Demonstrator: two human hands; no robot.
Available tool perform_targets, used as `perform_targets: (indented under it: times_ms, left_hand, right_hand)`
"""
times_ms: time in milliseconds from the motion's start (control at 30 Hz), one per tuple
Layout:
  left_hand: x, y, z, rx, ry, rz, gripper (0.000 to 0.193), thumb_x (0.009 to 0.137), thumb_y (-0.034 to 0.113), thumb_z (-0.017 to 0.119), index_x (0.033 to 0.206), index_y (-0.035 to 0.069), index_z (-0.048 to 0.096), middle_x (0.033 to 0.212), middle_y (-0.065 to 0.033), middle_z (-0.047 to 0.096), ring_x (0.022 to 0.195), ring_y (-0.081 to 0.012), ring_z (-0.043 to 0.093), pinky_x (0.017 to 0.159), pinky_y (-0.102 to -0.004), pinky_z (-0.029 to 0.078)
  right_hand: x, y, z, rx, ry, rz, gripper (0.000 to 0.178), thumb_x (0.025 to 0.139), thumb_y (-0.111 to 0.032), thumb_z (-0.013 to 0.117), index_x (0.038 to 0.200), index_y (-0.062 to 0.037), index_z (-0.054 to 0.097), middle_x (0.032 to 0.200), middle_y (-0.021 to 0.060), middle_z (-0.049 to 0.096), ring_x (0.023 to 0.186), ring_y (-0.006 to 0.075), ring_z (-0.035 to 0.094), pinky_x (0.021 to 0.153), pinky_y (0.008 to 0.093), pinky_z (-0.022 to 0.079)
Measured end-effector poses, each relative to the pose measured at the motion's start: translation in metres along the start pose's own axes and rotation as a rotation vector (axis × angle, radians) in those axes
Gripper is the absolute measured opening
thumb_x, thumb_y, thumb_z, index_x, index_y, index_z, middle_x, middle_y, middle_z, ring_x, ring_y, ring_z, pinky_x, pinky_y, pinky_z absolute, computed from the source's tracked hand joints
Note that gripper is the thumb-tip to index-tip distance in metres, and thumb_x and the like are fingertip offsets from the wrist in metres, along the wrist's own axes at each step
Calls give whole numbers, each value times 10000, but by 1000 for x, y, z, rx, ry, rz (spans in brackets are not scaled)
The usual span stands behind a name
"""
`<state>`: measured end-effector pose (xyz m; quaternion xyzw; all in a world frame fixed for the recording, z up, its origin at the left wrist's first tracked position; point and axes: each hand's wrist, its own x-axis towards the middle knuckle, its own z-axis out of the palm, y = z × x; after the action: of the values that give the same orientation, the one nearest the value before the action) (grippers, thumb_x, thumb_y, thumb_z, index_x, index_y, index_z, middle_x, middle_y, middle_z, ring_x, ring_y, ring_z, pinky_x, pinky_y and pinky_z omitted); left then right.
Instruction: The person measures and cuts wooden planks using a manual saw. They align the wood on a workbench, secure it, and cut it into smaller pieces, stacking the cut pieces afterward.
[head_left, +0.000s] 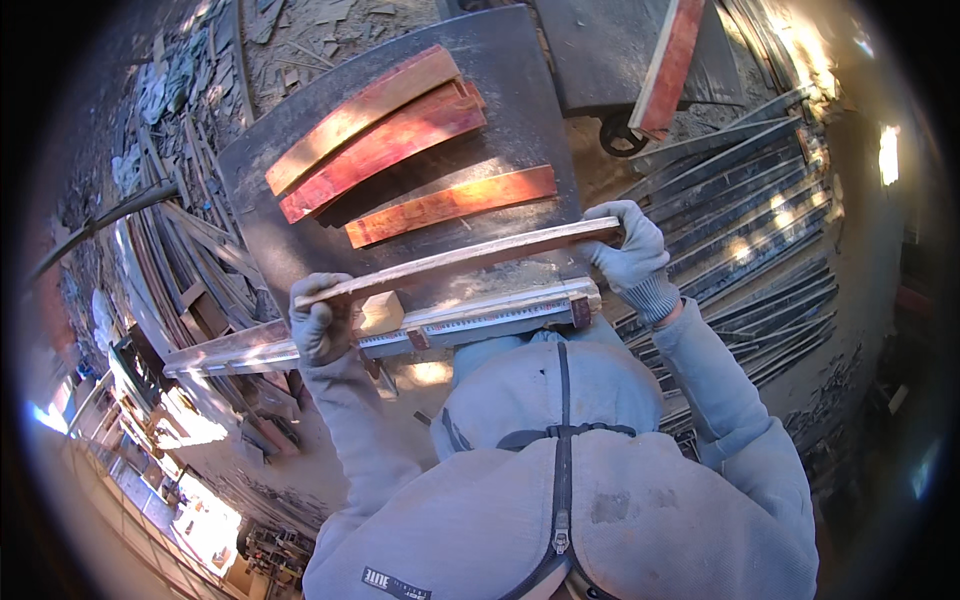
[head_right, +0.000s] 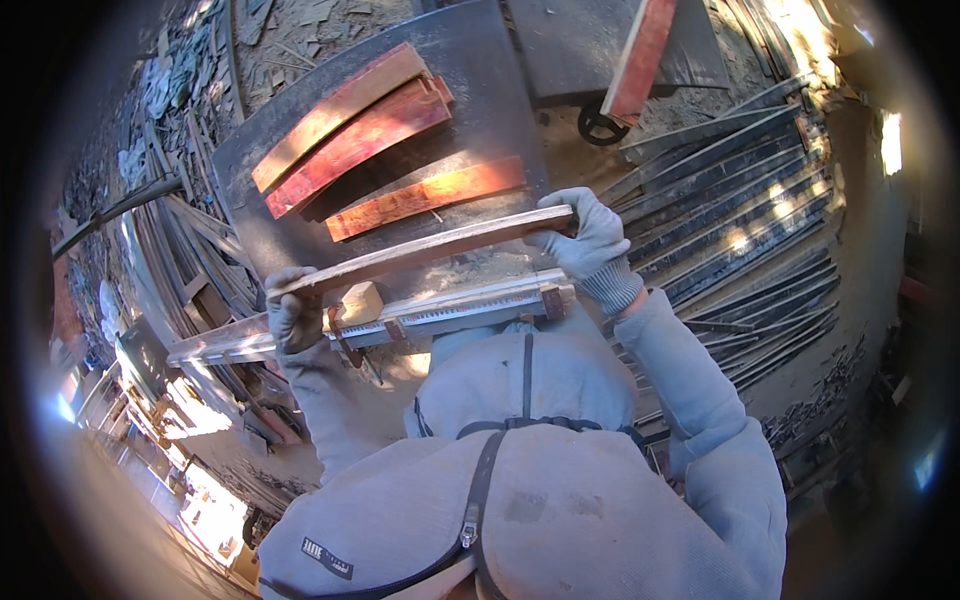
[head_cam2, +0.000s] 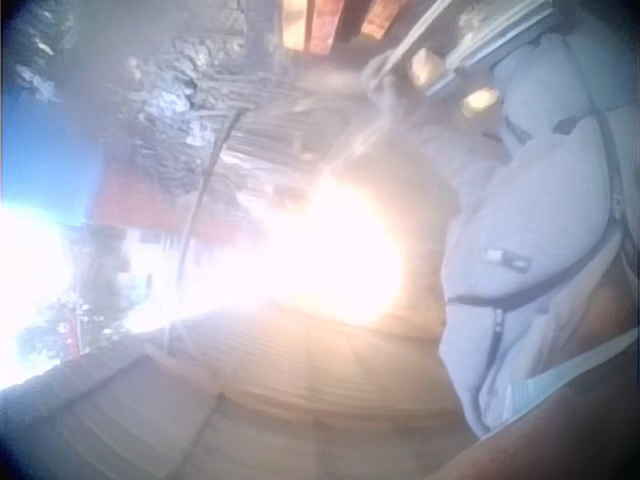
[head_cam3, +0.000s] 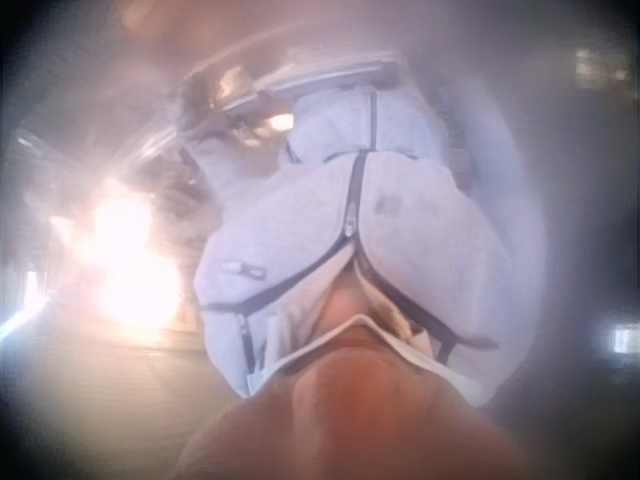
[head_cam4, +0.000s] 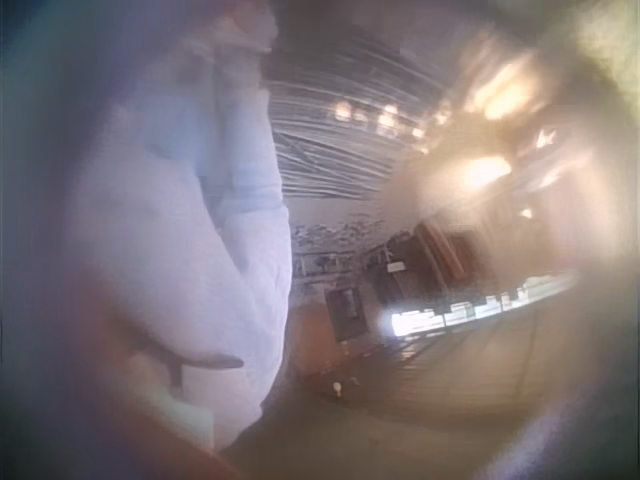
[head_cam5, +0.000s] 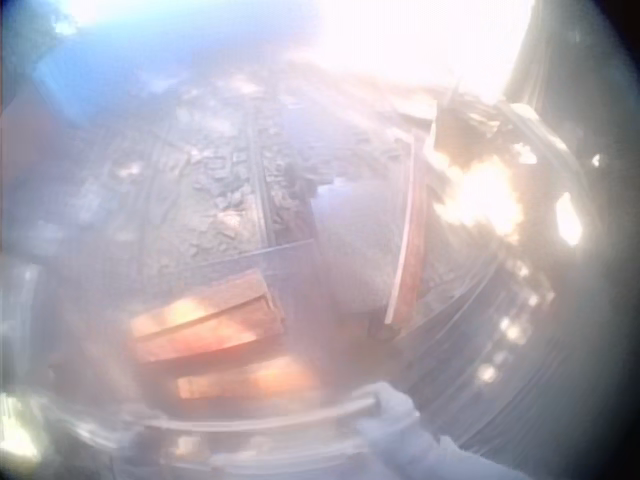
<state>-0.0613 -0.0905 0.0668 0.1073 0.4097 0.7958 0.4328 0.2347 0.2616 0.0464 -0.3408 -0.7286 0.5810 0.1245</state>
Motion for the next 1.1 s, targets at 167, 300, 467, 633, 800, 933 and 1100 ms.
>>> perform_targets:
  times_ms: [167, 300, 467, 633, 800, 933, 1100]
  left_hand:
    - [36, -26, -35, 372, 888, -178, 535, 998, 8, 715, 1509, 57, 564, 1276, -138, 704, 1050, -253, 724, 953, -405, 629]
    - [96, -39, -87, 601, 1124, 28, 553, 933, 27, 816, 1447, -9, 615, 1334, -166, 703, 1080, -231, 723, 936, -330, 598]
    - [138, -41, -106, 756, 1351, -22, 780, 914, 146, 852, 1552, -74, 461, 1511, -232, 594, 1260, -276, 653, 1045, -390, 542]
    - [138, -49, -58, 295, 1486, -74, 744, 954, 153, 806, 1571, -17, 426, 1509, -254, 554, 1306, -344, 625, 1063, -446, 545]
    - [152, -111, 5, -379, 957, -207, 790, 1057, 391, 684, 1632, 41, 272, 1657, -260, 291, 1533, -479, 324, 1183, -687, 424]
    - [185, -123, 16, -383, 1077, -196, 629, 1111, 370, 572, 1593, 33, 348, 1570, -215, 455, 1444, -432, 479, 1185, -686, 420]
    - [191, -87, 19, -415, 1072, -231, 476, 1109, 246, 552, 1525, 42, 445, 1506, -184, 528, 1406, -399, 525, 1168, -666, 448]
  right_hand:
    - [71, 10, 48, 89, 18, 287, 448, 925, -224, 840, 1287, -32, 659, 1055, 148, 775, 930, 213, 753, 829, 361, 604]
    - [145, 20, 91, -236, 59, 97, 490, 954, -387, 771, 1292, -50, 664, 1107, 226, 758, 1024, 379, 746, 892, 472, 588]
    - [190, 14, 125, -595, 99, -17, 486, 933, -407, 769, 1265, -66, 670, 1100, 231, 745, 1030, 421, 724, 898, 518, 574]
    - [188, -4, 132, -592, -9, 33, 477, 919, -416, 782, 1200, -47, 671, 1093, 234, 744, 1009, 420, 727, 893, 513, 575]
    - [228, -40, 140, -854, -55, -446, 572, 983, -419, 680, 1391, -22, 622, 1373, 229, 673, 1310, 351, 622, 1044, 506, 512]
    - [305, -67, 194, -837, -352, -588, 503, 1026, -425, 609, 1377, -68, 641, 1314, 212, 715, 1239, 376, 669, 1027, 500, 530]
    - [313, -65, 241, -994, -836, -334, 402, 1059, -402, 548, 1301, -121, 706, 1197, 189, 758, 1135, 409, 702, 1016, 500, 537]
